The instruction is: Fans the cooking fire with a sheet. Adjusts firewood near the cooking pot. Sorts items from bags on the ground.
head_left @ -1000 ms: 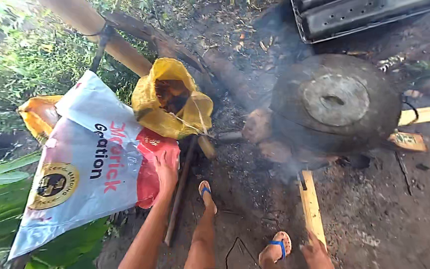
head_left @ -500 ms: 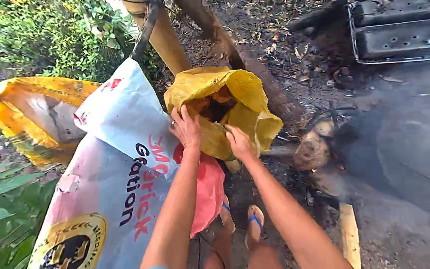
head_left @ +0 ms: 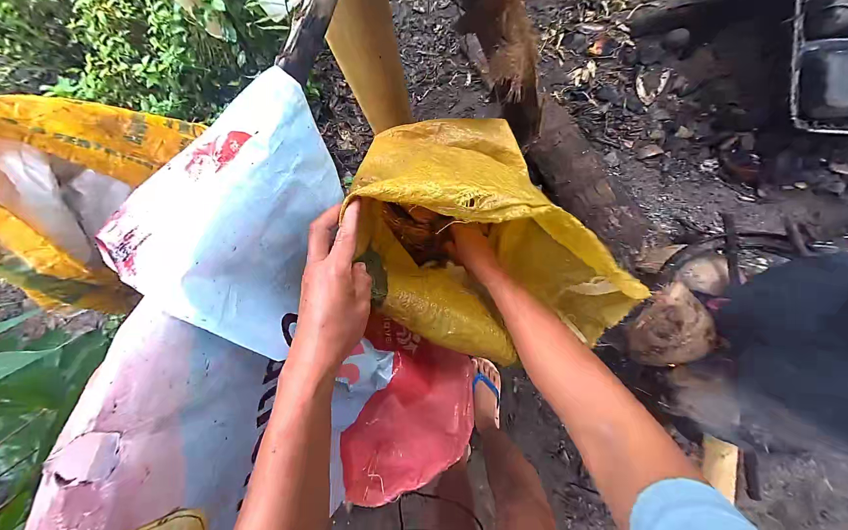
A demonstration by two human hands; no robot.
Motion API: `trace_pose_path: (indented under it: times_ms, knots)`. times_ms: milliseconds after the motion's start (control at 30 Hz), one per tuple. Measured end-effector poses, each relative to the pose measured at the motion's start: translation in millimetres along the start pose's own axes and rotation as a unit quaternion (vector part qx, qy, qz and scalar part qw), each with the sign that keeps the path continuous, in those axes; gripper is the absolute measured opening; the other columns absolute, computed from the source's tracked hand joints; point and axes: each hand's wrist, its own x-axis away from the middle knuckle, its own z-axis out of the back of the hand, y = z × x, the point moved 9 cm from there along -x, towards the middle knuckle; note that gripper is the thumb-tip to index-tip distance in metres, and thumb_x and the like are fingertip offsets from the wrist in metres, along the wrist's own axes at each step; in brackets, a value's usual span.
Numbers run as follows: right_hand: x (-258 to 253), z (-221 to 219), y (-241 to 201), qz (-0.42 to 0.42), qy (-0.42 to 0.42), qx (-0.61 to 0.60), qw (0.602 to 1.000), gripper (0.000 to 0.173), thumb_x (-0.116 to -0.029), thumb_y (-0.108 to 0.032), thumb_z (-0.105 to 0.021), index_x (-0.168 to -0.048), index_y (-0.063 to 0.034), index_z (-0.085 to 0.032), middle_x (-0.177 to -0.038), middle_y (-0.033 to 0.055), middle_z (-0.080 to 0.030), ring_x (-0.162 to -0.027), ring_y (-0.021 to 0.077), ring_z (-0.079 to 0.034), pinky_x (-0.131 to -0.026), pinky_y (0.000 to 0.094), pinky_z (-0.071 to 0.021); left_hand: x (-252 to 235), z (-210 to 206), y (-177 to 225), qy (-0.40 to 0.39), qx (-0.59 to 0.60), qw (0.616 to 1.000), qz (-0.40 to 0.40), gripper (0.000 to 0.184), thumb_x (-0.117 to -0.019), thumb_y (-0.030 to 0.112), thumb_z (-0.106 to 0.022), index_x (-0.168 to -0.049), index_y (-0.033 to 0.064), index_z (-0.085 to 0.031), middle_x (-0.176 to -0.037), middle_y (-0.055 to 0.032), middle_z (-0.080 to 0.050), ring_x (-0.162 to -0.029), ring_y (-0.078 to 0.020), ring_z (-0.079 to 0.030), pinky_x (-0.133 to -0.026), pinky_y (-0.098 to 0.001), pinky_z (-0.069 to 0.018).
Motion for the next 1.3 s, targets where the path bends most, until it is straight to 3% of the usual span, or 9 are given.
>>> trace_pose_path:
  times_ms: [67, 133, 333, 500, 667, 800, 1133, 1233, 1300]
  knots:
    - [-32, -6, 4, 0.010, 0.057, -0.031, 0.998, 0.075, -0.0906, -0.040, -0.079, -0.141, 0.0089, -0.054, -0.138, 0.0389, -0.055, -0.130, 0.0550, -0.052, -0.108, 0.0700, -0.0403, 1, 3, -3, 0.004, -0.003, 1.000, -0.006, 0.069, -0.0889, -0.008, -0.054, -0.155, 0.0054, -0.043, -0.156, -0.0179, -0.040, -0.128, -0.0241, -0.056, -0.096, -0.0395, -0.0543]
    - [-50, -29, 2, 0.008, 0.049, -0.011, 0.999, 0.097, -0.0830, -0.044, -0.086, -0.159, -0.0076, -0.038, -0.156, 0.0410, -0.031, -0.141, 0.0600, -0.037, -0.109, 0.0725, -0.0376, 1, 5, -4, 0.014, -0.002, 1.000, -0.004, 0.069, -0.0894, -0.005, -0.055, -0.156, 0.0057, -0.042, -0.156, -0.0171, -0.040, -0.129, -0.0210, -0.055, -0.097, -0.0359, -0.0534]
    - [-46, -25, -25, 0.017, 0.145, 0.142, 0.979, 0.086, -0.0815, -0.034, -0.085, -0.157, -0.0275, -0.044, -0.156, 0.0421, -0.030, -0.148, 0.0614, -0.020, -0.112, 0.0785, -0.0217, -5, 5, 0, 0.025, 0.014, 1.000, -0.010, 0.074, -0.0890, -0.005, -0.056, -0.159, 0.0092, -0.037, -0.158, -0.0130, -0.036, -0.132, -0.0144, -0.053, -0.097, -0.0281, -0.0541]
    - [-44, -9, -35, 0.129, 0.278, 0.179, 0.935, 0.081, -0.0763, -0.027, -0.087, -0.151, -0.0293, -0.054, -0.156, 0.0356, -0.037, -0.143, 0.0651, -0.027, -0.104, 0.0872, -0.0202, -9, 7, -6, 0.030, 0.023, 0.999, 0.001, 0.077, -0.0893, -0.007, -0.057, -0.161, 0.0115, -0.033, -0.160, -0.0099, -0.034, -0.130, -0.0106, -0.054, -0.096, -0.0244, -0.0547]
    - [-77, -15, -34, 0.194, 0.123, 0.207, 0.951, 0.094, -0.0776, -0.043, -0.085, -0.159, -0.0282, -0.041, -0.170, 0.0295, -0.009, -0.152, 0.0605, -0.008, -0.105, 0.0878, -0.0168, -9, 7, -4, 0.034, 0.031, 0.998, -0.031, 0.076, -0.0900, -0.007, -0.055, -0.161, 0.0099, -0.032, -0.159, -0.0110, -0.034, -0.135, -0.0101, -0.051, -0.101, -0.0229, -0.0525]
    - [-82, -2, -45, 0.245, 0.093, 0.237, 0.935, 0.076, -0.0738, -0.044, -0.088, -0.136, -0.0078, -0.064, -0.156, 0.0327, -0.038, -0.144, 0.0571, -0.033, -0.105, 0.0754, -0.0366, -10, 7, -2, 0.038, 0.010, 0.999, -0.023, 0.077, -0.0908, -0.007, -0.055, -0.161, 0.0103, -0.031, -0.159, -0.0125, -0.033, -0.127, -0.0095, -0.056, -0.092, -0.0214, -0.0557]
    - [56, 82, -25, 0.180, 0.045, 0.143, 0.972, 0.084, -0.0625, -0.027, -0.095, -0.137, -0.0029, -0.063, -0.145, 0.0327, -0.050, -0.135, 0.0562, -0.043, -0.104, 0.0751, -0.0381, -13, 15, 13, 0.021, -0.011, 0.999, -0.037, 0.073, -0.0884, -0.010, -0.056, -0.158, 0.0080, -0.039, -0.155, -0.0160, -0.039, -0.124, -0.0138, -0.057, -0.091, -0.0231, -0.0541]
    - [127, 116, 9, 0.079, 0.036, -0.061, 0.994, 0.083, -0.0697, -0.014, -0.090, -0.141, 0.0026, -0.051, -0.132, 0.0166, -0.060, -0.123, 0.0206, -0.059, -0.104, 0.0428, -0.0502, -13, 19, 15, 0.019, -0.031, 0.999, -0.035, 0.074, -0.0882, -0.010, -0.055, -0.158, 0.0081, -0.039, -0.156, -0.0155, -0.040, -0.128, -0.0163, -0.056, -0.097, -0.0270, -0.0528]
    - [159, 137, 37, 0.086, 0.088, -0.123, 0.985, 0.092, -0.0581, -0.048, -0.088, -0.135, -0.0095, -0.055, -0.114, -0.0032, -0.069, -0.105, 0.0027, -0.066, -0.090, 0.0296, -0.0577, -13, 19, 15, 0.017, -0.038, 0.999, -0.035, 0.075, -0.0877, -0.011, -0.055, -0.158, 0.0074, -0.038, -0.158, -0.0156, -0.039, -0.131, -0.0184, -0.055, -0.100, -0.0299, -0.0523]
